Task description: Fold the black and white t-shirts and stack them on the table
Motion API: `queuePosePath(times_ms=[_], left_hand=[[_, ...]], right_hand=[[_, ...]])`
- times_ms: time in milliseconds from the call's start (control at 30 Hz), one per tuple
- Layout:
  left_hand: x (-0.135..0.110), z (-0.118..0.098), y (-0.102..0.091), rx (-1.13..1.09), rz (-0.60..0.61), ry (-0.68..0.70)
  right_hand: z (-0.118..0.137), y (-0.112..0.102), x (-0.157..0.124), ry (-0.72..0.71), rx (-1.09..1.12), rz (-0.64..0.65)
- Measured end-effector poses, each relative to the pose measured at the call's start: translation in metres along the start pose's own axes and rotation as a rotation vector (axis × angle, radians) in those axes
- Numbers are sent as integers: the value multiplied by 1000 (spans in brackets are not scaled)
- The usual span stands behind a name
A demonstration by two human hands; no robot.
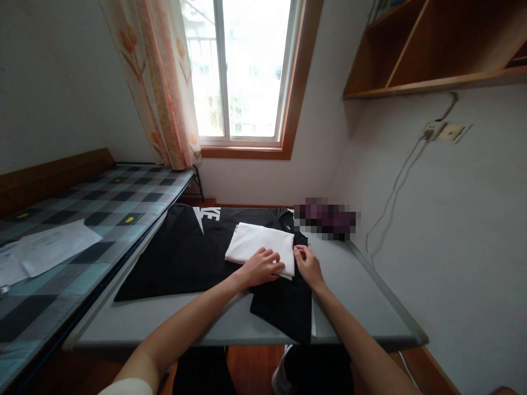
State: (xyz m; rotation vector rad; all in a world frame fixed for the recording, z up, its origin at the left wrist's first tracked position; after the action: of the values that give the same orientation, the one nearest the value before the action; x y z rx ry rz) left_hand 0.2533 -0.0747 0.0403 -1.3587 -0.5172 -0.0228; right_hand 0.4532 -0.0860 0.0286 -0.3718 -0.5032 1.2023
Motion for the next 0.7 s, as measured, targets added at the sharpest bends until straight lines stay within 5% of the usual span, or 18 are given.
queuePosePath(times_ms=[200, 300, 367, 500, 567, 700], left_hand=[[4, 3, 6, -72, -164, -128], [4, 3, 2, -165, -310, -260], [4, -1, -3, -217, -342, -262], [-2, -8, -15, -280, -275, -123], [-10, -3, -21, -305, -304, -157], [-35, 24, -29, -380, -481, -413]], right_hand=[[3, -13, 9, 389, 68, 357], [17, -13, 9, 629, 332, 586], [28, -7, 6, 654, 553, 707], [37, 10, 6, 578, 698, 541], [36, 6, 13, 546, 639, 432], [42, -51, 39, 447, 454, 389]])
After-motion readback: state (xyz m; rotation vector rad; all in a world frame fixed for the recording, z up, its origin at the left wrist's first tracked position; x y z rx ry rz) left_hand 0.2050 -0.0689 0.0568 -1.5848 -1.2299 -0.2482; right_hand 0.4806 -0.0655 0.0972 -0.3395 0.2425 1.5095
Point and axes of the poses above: each hand's wrist, its own x-axis towards the middle knuckle, its own y-axis out of the palm, z = x × y, the point moved 1 cm from there along x, towards the middle knuckle, and after that the axes turned 5 degrees about y, right-handed, at the moved point
